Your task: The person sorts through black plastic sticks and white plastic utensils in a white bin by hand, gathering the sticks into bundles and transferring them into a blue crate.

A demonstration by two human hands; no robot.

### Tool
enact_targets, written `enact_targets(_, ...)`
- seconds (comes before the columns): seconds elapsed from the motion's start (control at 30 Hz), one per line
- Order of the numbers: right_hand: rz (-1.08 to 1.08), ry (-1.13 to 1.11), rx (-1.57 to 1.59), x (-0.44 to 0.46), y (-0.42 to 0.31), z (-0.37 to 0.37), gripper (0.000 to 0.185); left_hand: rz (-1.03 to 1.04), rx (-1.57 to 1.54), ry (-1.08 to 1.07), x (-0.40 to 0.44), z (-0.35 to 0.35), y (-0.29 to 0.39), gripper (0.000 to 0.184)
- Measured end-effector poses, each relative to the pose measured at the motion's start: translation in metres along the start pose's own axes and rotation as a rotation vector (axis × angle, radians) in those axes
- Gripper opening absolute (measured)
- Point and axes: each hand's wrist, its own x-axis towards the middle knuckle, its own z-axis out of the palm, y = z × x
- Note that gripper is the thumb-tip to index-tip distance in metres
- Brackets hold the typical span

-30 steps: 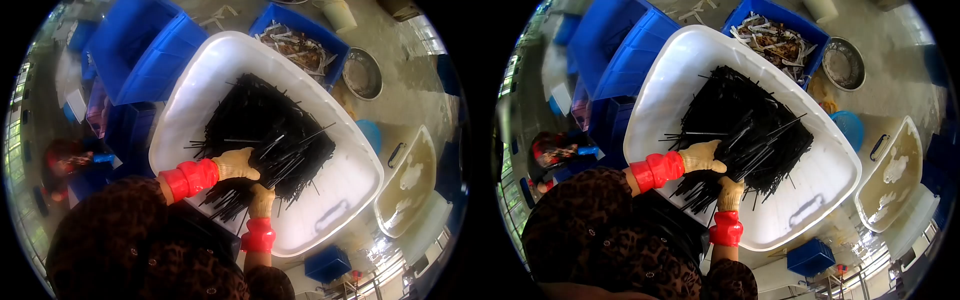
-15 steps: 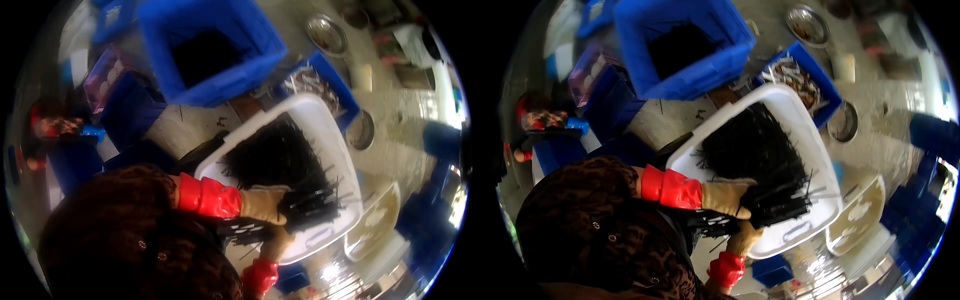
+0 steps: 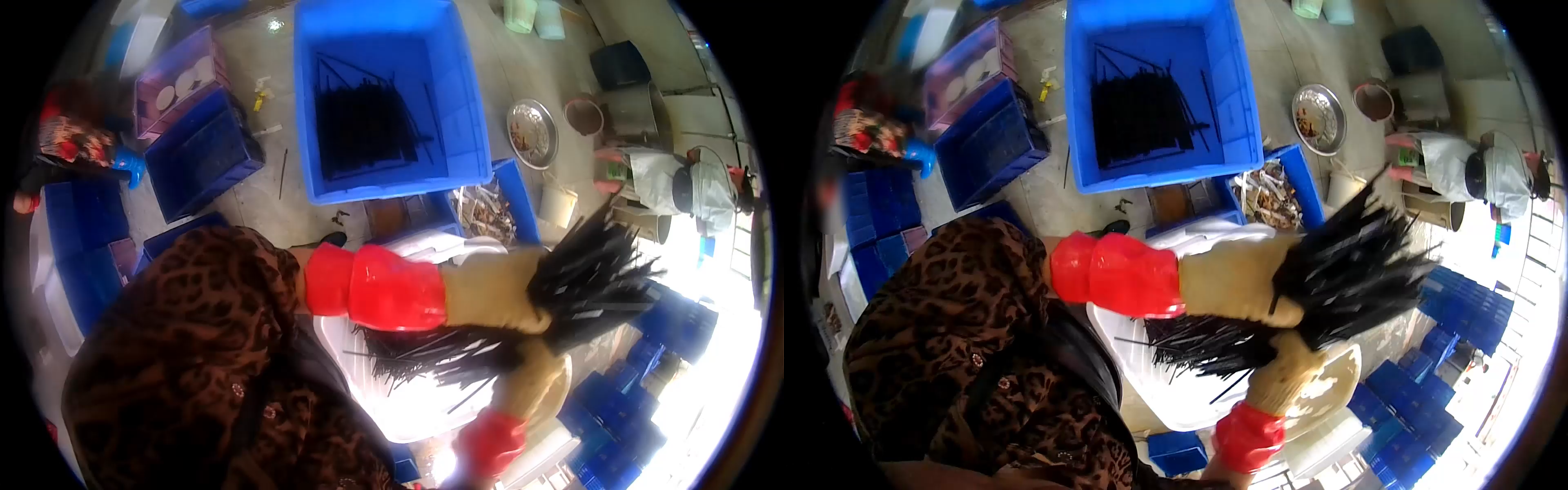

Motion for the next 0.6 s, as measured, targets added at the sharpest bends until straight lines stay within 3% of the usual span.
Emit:
enact_targets(0.03,0.029,0.006,0.069,0.023,-0.01,0.002,0.009,0.005,-0.005,0.049,0.008,-0.017,0.008,0.063)
enact_targets(0.07,-0.104,0.013,0.114,0.049,-0.021,0.006,0.009,-0.041,0.104,0.106,0.02,-0.033,0.01,0.06)
enact_targets(0.1,-0.226,0.017,0.158,0.075,-0.031,0.013,0.009,-0.014,-0.024,-0.006,0.03,-0.056,0.021,0.059)
enact_targets(0.13,-0.275,0.089,0.228,0.098,-0.045,0.026,0.008,0.022,0.18,0.135,0.038,-0.07,0.023,0.057)
enact_targets(0.17,-0.744,0.086,-0.14,0.123,-0.06,0.026,0.014,0.12,0.211,0.262,0.051,-0.082,0.018,0.054)
enact_targets(0.2,-0.793,0.151,-0.112,0.141,-0.074,0.036,0.013,0.26,0.046,0.17,0.06,-0.098,0.016,0.044)
enact_targets(0.23,-0.788,0.134,0.095,0.162,-0.081,0.052,0.015,0.303,0.099,0.153,0.067,-0.115,0.009,0.048)
enact_targets(0.27,-0.846,0.223,-0.05,0.177,-0.085,0.066,0.016,0.147,0.158,0.264,0.066,-0.141,0.025,0.043)
enact_targets(0.3,-0.743,0.159,0.129,0.185,-0.095,0.078,0.018,-0.01,0.226,0.371,0.066,-0.165,0.039,0.038)
enact_targets(0.33,-0.844,0.236,0.002,0.203,-0.091,0.103,0.02,0.065,0.139,0.406,0.074,-0.172,0.034,0.031)
enact_targets(0.37,-0.836,0.226,-0.012,0.213,-0.084,0.128,0.02,-0.007,0.188,0.387,0.081,-0.184,0.026,0.035)
enact_targets(0.4,-0.473,0.067,0.271,0.223,-0.103,0.166,0.014,0.188,0.124,0.209,0.091,-0.193,0.013,0.04)
enact_targets(0.43,-0.1,-0.075,0.521,0.224,-0.154,0.248,0.02,0.1,0.061,0.209,0.072,-0.246,-0.019,0.044)
enact_targets(0.47,-0.679,0.203,-0.119,0.229,-0.141,0.289,0.012,0.013,0.074,0.176,0.076,-0.258,-0.039,0.043)
enact_targets(0.5,-0.474,-0.065,0.01,0.212,-0.139,0.278,0.013,-0.207,0.159,0.236,0.078,-0.269,-0.056,0.043)
enact_targets(0.53,-0.509,-0.167,-0.117,0.189,-0.098,0.305,0.014,-0.292,0.311,0.282,0.076,-0.272,-0.072,0.042)
enact_targets(0.57,-0.547,-0.274,-0.237,0.166,-0.057,0.329,0.019,-0.125,0.295,0.208,0.08,-0.254,-0.088,0.041)
enact_targets(0.6,-0.034,-0.35,0.152,0.16,-0.057,0.334,0.028,-0.34,0.535,0.195,0.085,-0.263,-0.101,0.041)
